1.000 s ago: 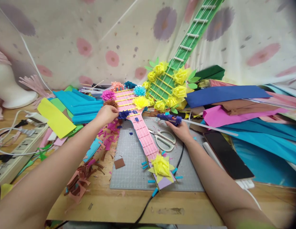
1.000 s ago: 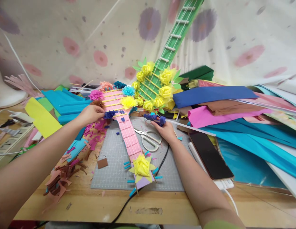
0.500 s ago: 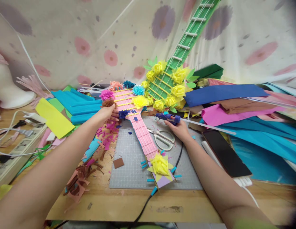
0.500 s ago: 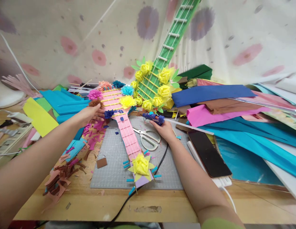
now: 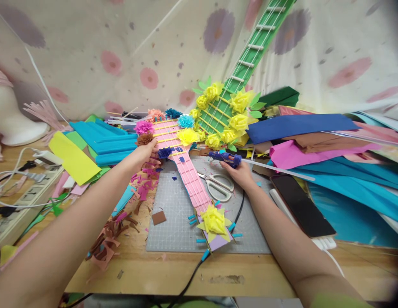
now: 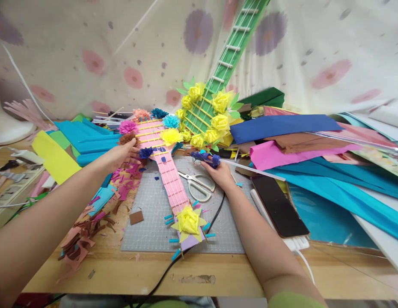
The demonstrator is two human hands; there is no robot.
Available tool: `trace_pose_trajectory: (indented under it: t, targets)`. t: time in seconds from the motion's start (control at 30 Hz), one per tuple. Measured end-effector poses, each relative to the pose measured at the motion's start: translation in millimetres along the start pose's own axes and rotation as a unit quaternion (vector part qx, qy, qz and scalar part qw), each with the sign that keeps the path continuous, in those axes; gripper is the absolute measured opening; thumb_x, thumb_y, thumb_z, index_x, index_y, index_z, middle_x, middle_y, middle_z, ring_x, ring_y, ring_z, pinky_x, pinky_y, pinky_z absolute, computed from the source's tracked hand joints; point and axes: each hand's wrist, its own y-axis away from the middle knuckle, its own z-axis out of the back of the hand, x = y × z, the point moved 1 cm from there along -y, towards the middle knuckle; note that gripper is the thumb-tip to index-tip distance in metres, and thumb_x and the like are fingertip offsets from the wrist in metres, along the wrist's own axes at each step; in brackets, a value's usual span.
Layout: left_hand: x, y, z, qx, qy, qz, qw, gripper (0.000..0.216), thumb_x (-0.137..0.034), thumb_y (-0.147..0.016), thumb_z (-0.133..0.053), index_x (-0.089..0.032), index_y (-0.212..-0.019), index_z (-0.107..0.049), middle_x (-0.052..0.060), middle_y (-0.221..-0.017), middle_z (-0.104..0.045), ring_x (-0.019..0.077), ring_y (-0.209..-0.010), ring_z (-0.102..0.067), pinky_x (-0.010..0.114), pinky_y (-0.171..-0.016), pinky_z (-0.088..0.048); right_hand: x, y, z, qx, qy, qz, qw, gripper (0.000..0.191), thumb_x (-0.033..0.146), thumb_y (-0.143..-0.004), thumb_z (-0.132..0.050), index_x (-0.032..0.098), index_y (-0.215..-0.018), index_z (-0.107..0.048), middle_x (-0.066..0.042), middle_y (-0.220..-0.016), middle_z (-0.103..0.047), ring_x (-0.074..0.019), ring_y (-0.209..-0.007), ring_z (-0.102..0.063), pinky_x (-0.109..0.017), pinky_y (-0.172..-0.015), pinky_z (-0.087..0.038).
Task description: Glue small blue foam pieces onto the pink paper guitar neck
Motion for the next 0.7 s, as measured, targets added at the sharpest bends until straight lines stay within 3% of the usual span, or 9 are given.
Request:
trace_pose_trajectory:
  t: [0.13, 0.23, 0.33, 0.47, 0.6, 0.7]
  targets:
    - [5, 8, 11, -0.010, -0.013, -0.062, 0.998, 0.038, -0.052, -0.074, -0.056, -0.015, -0.072, -0.064, 0.010, -0.078, -0.068, 0.0117, -0.048, -0.054, 0.022, -0.041, -0.035, 1, 0, 0, -0.004, 0.011, 0.004, 1.000, 0.047, 0.058, -0.064, -0.065, 0.016, -0.085, -0.070, -0.008, -0.082, -0.072, -0.0252, -0.076, -0.066, -0.036, -0.071, -0.050]
    - [22, 9, 21, -0.070, -0.055, -0.164, 0.982, 0.023, -0.040, -0.069, -0.061, -0.018, -0.076, -0.062, 0.005, -0.079, -0.067, 0.0109, -0.052, -0.054, 0.023, -0.047, -0.038, 1, 1, -1, 0.001, 0.007, 0.004, 1.000, 0.047, 0.058, -0.064, -0.065, 0.015, -0.084, -0.070, -0.008, -0.081, -0.072, -0.0250, -0.075, -0.066, -0.035, -0.070, -0.050]
    - [47, 7, 22, -0.115, -0.193, -0.244, 0.943, 0.021, -0.036, -0.069, -0.058, -0.020, -0.082, -0.062, 0.003, -0.079, -0.065, 0.0142, -0.064, -0.058, 0.025, -0.057, -0.042, 0, 1, -2, 0.004, 0.002, 0.007, 1.000, 0.047, 0.058, -0.065, -0.065, 0.015, -0.082, -0.070, -0.008, -0.080, -0.072, -0.0245, -0.074, -0.066, -0.035, -0.070, -0.050]
    - [72, 8, 11, -0.125, -0.397, -0.238, 0.878, 0.025, -0.038, -0.075, -0.054, -0.021, -0.093, -0.060, 0.004, -0.096, -0.066, 0.0200, -0.084, -0.061, 0.028, -0.065, -0.043, -3, 1, -2, -0.005, 0.005, 0.008, 1.000, 0.048, 0.058, -0.064, -0.065, 0.016, -0.085, -0.070, -0.008, -0.084, -0.072, -0.0254, -0.079, -0.066, -0.036, -0.073, -0.050]
    - [76, 11, -5, -0.139, -0.520, -0.263, 0.801, 0.028, -0.029, -0.079, -0.047, -0.022, -0.102, -0.061, 0.006, -0.104, -0.063, 0.0235, -0.095, -0.061, 0.031, -0.068, -0.044, -5, 0, -2, 0.003, 0.016, 0.004, 1.000, 0.050, 0.059, -0.064, -0.064, 0.015, -0.088, -0.070, -0.009, -0.087, -0.072, -0.0278, -0.084, -0.066, -0.038, -0.074, -0.050]
    - [75, 8, -13, -0.146, -0.551, -0.298, 0.766, 0.030, -0.024, -0.079, -0.045, -0.021, -0.103, -0.062, 0.008, -0.106, -0.062, 0.0251, -0.099, -0.060, 0.033, -0.069, -0.045, -2, 1, -2, 0.002, 0.014, 0.008, 1.000, 0.050, 0.059, -0.065, -0.064, 0.015, -0.090, -0.070, -0.009, -0.090, -0.072, -0.0276, -0.085, -0.066, -0.037, -0.075, -0.050]
